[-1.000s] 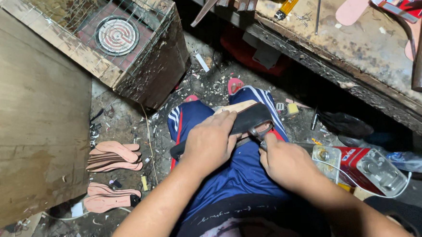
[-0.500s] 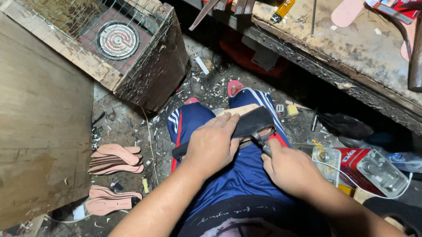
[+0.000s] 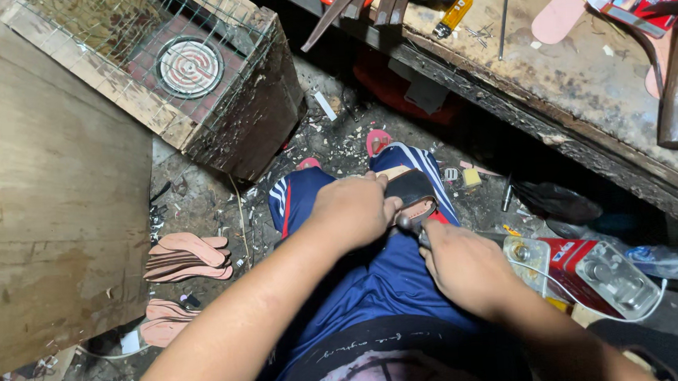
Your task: The person sits on the floor of a shoemaking workshop and lasts a black shoe upper over a wooden last. They pull and tuck the upper edges with pliers, hammer the material to shape it, apply adhesive with a small stick, and press the upper against the insole while turning the shoe.
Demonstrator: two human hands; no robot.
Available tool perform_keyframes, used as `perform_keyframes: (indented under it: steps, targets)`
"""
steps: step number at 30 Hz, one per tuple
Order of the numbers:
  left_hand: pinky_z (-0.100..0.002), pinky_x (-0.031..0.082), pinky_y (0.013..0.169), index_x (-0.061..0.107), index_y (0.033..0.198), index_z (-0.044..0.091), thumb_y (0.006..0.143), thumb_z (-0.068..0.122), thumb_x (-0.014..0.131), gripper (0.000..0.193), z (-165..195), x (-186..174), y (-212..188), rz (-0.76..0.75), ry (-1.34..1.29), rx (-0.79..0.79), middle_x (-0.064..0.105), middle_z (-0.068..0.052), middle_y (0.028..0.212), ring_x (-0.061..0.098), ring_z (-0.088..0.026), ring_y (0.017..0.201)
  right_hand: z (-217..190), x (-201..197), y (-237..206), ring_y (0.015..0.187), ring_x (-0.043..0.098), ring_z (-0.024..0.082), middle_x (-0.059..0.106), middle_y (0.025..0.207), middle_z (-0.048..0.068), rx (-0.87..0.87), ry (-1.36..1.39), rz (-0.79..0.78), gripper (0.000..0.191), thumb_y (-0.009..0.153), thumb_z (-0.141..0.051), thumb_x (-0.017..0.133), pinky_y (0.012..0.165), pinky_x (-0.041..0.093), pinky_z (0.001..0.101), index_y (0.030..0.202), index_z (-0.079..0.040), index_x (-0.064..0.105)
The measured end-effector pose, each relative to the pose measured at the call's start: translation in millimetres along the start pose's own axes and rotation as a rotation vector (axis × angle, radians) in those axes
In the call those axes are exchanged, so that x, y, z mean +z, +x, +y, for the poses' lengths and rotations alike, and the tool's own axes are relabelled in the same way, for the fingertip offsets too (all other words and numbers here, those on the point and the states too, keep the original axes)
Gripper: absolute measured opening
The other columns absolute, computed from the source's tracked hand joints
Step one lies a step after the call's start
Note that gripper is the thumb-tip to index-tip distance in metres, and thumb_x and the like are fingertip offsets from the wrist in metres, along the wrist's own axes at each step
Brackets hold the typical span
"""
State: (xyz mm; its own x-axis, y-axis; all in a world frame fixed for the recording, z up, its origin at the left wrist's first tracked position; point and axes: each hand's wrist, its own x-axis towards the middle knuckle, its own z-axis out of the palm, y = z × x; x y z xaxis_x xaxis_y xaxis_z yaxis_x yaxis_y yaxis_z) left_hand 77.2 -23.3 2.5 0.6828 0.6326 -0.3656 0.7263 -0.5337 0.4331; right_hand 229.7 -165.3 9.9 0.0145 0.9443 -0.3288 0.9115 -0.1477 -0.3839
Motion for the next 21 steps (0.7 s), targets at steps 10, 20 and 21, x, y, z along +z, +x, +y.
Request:
perform_keyframes:
  steps: [10, 20, 21]
  targets:
    - [-0.047, 0.056, 0.081, 0.054, 0.130, -0.012, 0.090, 0.037, 0.066, 0.064, -3, 19, -10, 0.352, 0.123, 0.185, 0.065, -0.029, 0.122, 0.068, -0.039, 0.105, 4, 1, -13, 0.102, 0.067, 0.041, 0.071, 0.108, 0.020, 0.239, 0.166, 0.081, 0.044, 0.089, -0.039, 0.064, 0.087, 0.052, 0.0488, 0.121, -0.009, 0.057]
    - [-0.047, 0.048, 0.102, 0.052, 0.143, 0.013, 0.068, 0.052, 0.079, 0.088, -7, -4, 43, -0.037, -0.117, 0.184, 0.061, -0.021, 0.134, 0.060, -0.038, 0.123, 35, 54, -10, 0.084, 0.064, 0.019, 0.070, 0.099, 0.015, 0.276, 1.160, -0.020, 0.045, 0.096, -0.023, 0.060, 0.078, 0.053, 0.0330, 0.133, 0.003, 0.060]
    - [-0.047, 0.047, 0.102, 0.051, 0.144, 0.014, 0.067, 0.053, 0.080, 0.091, -7, -9, 47, -0.003, -0.175, 0.238, 0.059, -0.024, 0.134, 0.058, -0.041, 0.122, 35, 51, -12, 0.085, 0.066, 0.018, 0.072, 0.101, 0.014, 0.282, 1.209, -0.022, 0.046, 0.096, -0.022, 0.059, 0.080, 0.054, 0.0317, 0.134, 0.003, 0.059]
